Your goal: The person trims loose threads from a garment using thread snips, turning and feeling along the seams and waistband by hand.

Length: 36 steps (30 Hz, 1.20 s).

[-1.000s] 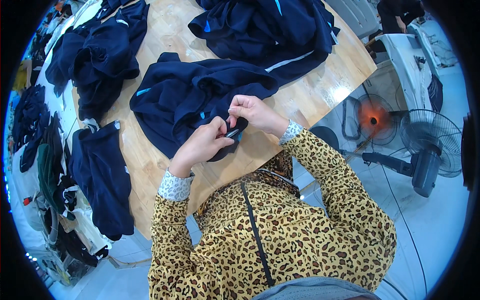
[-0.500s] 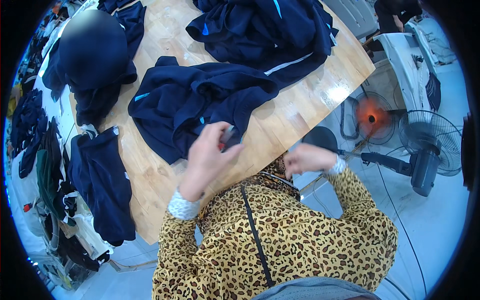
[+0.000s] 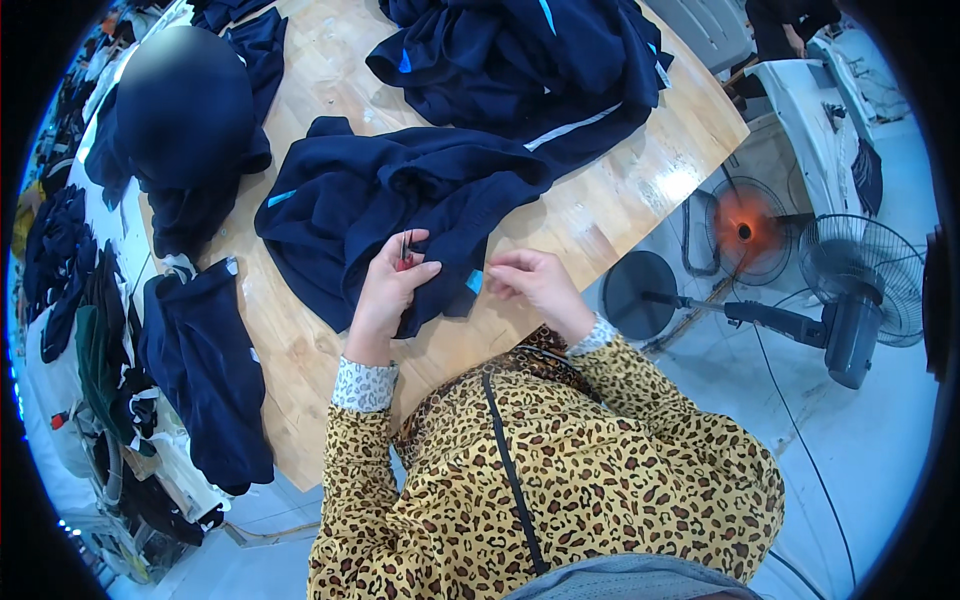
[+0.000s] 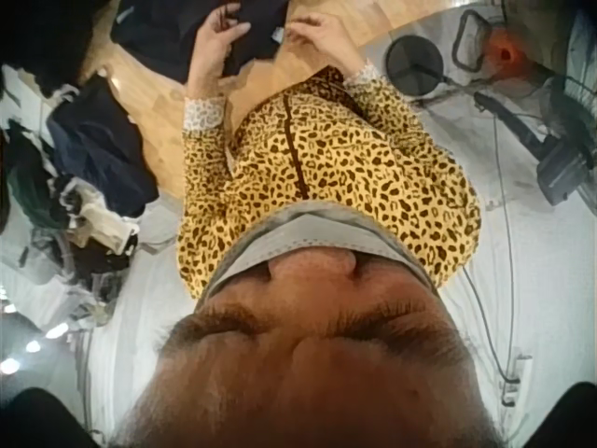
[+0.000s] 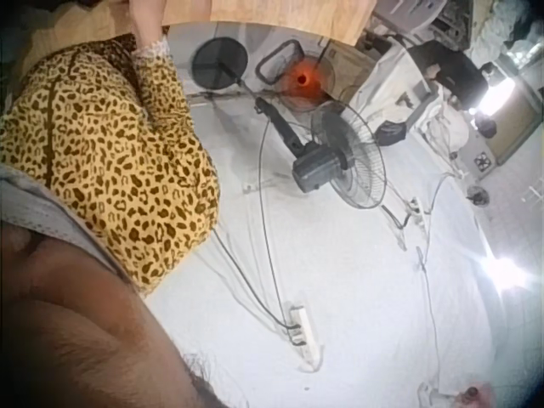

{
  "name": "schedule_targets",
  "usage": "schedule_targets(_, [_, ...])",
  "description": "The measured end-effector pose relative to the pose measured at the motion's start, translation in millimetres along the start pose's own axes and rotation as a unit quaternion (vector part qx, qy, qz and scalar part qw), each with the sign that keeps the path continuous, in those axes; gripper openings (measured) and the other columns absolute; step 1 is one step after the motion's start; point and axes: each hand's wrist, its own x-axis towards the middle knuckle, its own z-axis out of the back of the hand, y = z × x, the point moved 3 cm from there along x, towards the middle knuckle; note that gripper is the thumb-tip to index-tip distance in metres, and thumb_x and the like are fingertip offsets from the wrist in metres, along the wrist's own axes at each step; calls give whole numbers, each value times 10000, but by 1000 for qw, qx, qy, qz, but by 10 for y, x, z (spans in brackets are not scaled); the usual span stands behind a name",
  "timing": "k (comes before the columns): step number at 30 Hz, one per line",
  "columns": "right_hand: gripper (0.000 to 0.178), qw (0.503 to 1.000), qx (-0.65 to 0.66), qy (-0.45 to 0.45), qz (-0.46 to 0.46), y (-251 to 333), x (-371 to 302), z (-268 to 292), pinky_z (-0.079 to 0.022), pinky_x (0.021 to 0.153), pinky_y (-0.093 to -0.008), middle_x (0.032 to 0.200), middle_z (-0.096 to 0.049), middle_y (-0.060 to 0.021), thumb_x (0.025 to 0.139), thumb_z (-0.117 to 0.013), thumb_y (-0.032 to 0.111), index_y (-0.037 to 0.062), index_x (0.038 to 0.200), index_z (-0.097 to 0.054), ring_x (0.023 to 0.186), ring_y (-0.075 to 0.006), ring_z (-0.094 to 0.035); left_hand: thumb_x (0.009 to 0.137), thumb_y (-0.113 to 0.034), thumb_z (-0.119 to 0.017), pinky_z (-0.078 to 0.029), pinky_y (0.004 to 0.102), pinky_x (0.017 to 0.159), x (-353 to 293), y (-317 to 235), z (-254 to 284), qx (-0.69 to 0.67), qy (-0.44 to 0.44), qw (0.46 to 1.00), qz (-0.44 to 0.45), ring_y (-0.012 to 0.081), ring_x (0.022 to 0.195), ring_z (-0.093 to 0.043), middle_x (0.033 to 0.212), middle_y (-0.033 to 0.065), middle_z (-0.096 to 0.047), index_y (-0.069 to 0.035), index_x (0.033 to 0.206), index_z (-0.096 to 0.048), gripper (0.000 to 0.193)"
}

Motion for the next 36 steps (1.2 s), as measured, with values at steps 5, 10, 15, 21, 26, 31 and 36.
schedule_targets(5, [222, 995, 66, -67, -16, 23, 199, -385, -471, 526, -205, 755, -626, -34, 844, -686, 202, 5, 917, -613, 606, -88, -588, 793, 18, -655, -438, 176, 636, 1, 61, -49, -38, 15, 998, -42, 69, 698, -542, 829, 7, -569, -29, 1137, -516, 374])
schedule_targets(10, [179, 996, 89, -30, -3, -135, 348, -361, -478, 508, -216, 746, -620, -44, 862, -659, 184, 12, 866, -609, 577, -94, -579, 801, 13, -656, -443, 179, 653, 65, 178, -4, -49, -3, 996, -76, 67, 702, -542, 808, -1, -569, -31, 1045, -538, 275])
schedule_targets(15, [185, 996, -57, 10, -66, -71, 109, -181, -483, 555, -204, 748, -633, -28, 896, -601, 167, -11, 935, -639, 610, -77, -587, 806, 3, -658, -428, 172, 641, 95, 193, 62, -97, -37, 992, -67, 51, 691, -519, 778, -24, -552, -41, 977, -549, 208])
schedule_targets(21, [158, 985, -106, 93, -94, -104, -249, 68, -461, 527, -192, 678, -610, -12, 883, -617, 144, -8, 872, -659, 573, -68, -568, 809, -20, -663, -379, 153, 577, 84, 147, 84, -108, -25, 993, -44, 26, 649, -480, 759, -44, -534, -62, 972, -551, 202])
schedule_targets(26, [138, 934, -290, 199, -59, 84, -306, -51, -447, 556, -208, 654, -608, 4, 854, -652, 127, -8, 877, -667, 587, -59, -549, 802, -41, -679, -365, 149, 578, 121, 194, 124, -88, -20, 994, -55, 20, 657, -478, 758, -47, -533, -68, 973, -551, 216])
schedule_targets(31, [183, 941, -264, 210, 10, -19, -148, -95, -457, 669, -220, 779, -640, -20, 843, -672, 159, 5, 941, -658, 708, -72, -568, 802, -31, -678, -392, 155, 613, 17, 138, 71, -79, 10, 992, -94, 29, 677, -495, 771, -39, -547, -58, 988, -558, 223])
schedule_targets(36, [302, 960, 275, 40, -34, -6, 180, 167, -515, 771, -328, 969, -631, -75, 893, -619, 269, 53, 1098, -569, 863, -177, -620, 801, -14, -681, -418, 169, 638, -250, 96, 30, 88, 76, 978, -174, 29, 710, -508, 812, -21, -596, -28, 1045, -592, 261])
